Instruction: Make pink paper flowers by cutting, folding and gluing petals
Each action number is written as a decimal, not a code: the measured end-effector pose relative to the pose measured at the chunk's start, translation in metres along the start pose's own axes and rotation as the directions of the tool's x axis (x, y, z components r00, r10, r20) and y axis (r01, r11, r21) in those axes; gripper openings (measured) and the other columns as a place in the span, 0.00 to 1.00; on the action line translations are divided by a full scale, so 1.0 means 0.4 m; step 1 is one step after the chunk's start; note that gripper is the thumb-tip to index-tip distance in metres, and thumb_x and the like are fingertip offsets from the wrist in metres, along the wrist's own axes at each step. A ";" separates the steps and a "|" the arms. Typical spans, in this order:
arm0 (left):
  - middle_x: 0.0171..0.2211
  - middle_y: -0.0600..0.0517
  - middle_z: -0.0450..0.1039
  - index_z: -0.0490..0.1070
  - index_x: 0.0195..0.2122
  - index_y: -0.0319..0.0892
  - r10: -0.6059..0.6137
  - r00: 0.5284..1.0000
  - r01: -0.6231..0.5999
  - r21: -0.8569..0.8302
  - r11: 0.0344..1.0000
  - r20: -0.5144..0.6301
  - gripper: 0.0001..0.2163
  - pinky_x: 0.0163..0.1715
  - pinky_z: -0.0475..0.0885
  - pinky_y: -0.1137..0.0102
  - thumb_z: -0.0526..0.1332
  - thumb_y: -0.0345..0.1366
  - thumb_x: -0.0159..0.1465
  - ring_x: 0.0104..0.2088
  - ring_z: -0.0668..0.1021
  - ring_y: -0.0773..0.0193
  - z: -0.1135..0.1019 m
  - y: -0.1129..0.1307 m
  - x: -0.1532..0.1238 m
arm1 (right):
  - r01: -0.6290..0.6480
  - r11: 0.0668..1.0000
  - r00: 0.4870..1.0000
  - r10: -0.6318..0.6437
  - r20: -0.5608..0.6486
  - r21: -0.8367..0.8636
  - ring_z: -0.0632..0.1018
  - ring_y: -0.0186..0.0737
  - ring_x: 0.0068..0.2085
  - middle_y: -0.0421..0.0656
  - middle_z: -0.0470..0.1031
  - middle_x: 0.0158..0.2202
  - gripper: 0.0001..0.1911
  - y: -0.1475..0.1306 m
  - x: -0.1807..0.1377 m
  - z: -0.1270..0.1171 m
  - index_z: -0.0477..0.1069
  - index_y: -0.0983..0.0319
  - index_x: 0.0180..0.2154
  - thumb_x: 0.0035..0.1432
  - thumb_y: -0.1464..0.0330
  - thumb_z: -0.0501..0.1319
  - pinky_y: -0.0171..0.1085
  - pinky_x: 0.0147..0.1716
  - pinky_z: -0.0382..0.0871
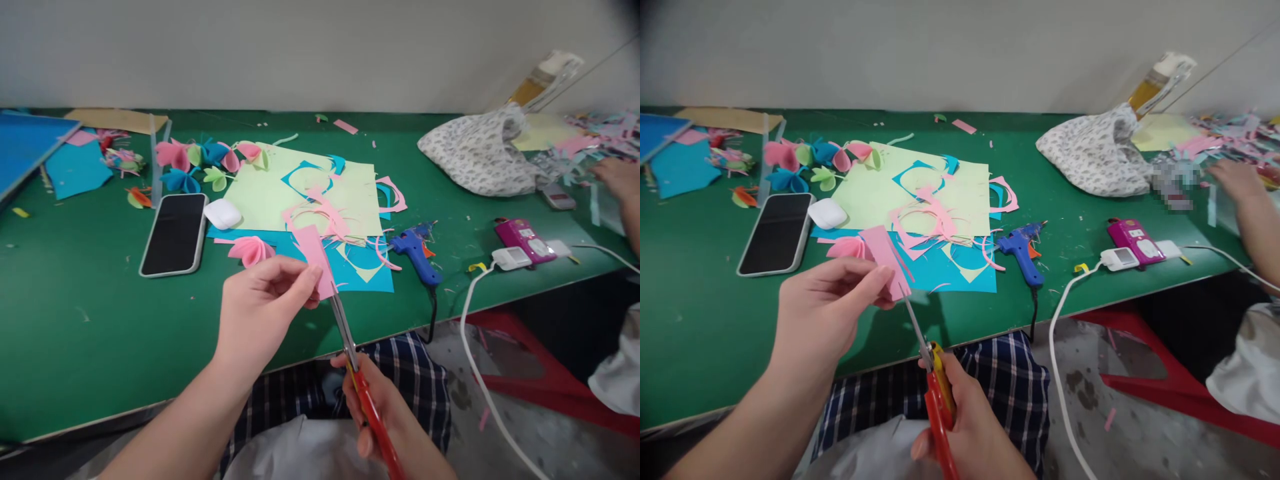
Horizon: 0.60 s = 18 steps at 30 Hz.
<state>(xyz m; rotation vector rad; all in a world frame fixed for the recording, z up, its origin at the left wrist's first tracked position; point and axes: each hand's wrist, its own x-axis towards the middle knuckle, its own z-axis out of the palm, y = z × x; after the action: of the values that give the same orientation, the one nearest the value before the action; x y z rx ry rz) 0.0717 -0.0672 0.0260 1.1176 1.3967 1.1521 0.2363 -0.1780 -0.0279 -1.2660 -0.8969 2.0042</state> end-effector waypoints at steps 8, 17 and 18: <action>0.18 0.57 0.72 0.74 0.22 0.42 0.044 0.998 -0.046 0.043 0.998 0.036 0.05 0.21 0.73 0.81 0.66 0.34 0.54 0.18 0.75 0.72 -0.002 -0.002 0.001 | -0.040 0.997 0.998 0.043 -0.043 0.072 0.56 0.26 0.18 0.31 0.55 0.21 0.28 -0.001 0.006 0.007 0.64 0.56 0.47 0.45 0.56 0.68 0.28 0.16 0.52; 0.17 0.57 0.72 0.72 0.20 0.41 0.032 0.997 -0.036 0.056 0.998 0.069 0.06 0.20 0.72 0.80 0.65 0.33 0.53 0.18 0.75 0.71 -0.002 0.013 0.008 | -0.047 0.997 0.997 0.051 -0.065 0.064 0.53 0.25 0.19 0.31 0.54 0.21 0.22 0.012 0.009 -0.004 0.65 0.58 0.47 0.52 0.57 0.62 0.27 0.16 0.50; 0.17 0.57 0.72 0.72 0.20 0.42 0.027 0.997 -0.031 0.056 0.998 0.069 0.06 0.20 0.72 0.80 0.65 0.32 0.53 0.18 0.75 0.71 -0.002 0.011 0.007 | -0.051 0.996 0.996 0.056 -0.071 0.074 0.53 0.25 0.19 0.31 0.55 0.21 0.21 0.024 0.015 -0.007 0.65 0.58 0.47 0.53 0.57 0.61 0.26 0.15 0.50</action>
<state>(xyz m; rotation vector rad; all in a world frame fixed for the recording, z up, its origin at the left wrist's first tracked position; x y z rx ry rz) 0.0709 -0.0639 0.0300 1.2106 1.3720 1.0906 0.2356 -0.1784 -0.0395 -1.3265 -0.7575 1.9995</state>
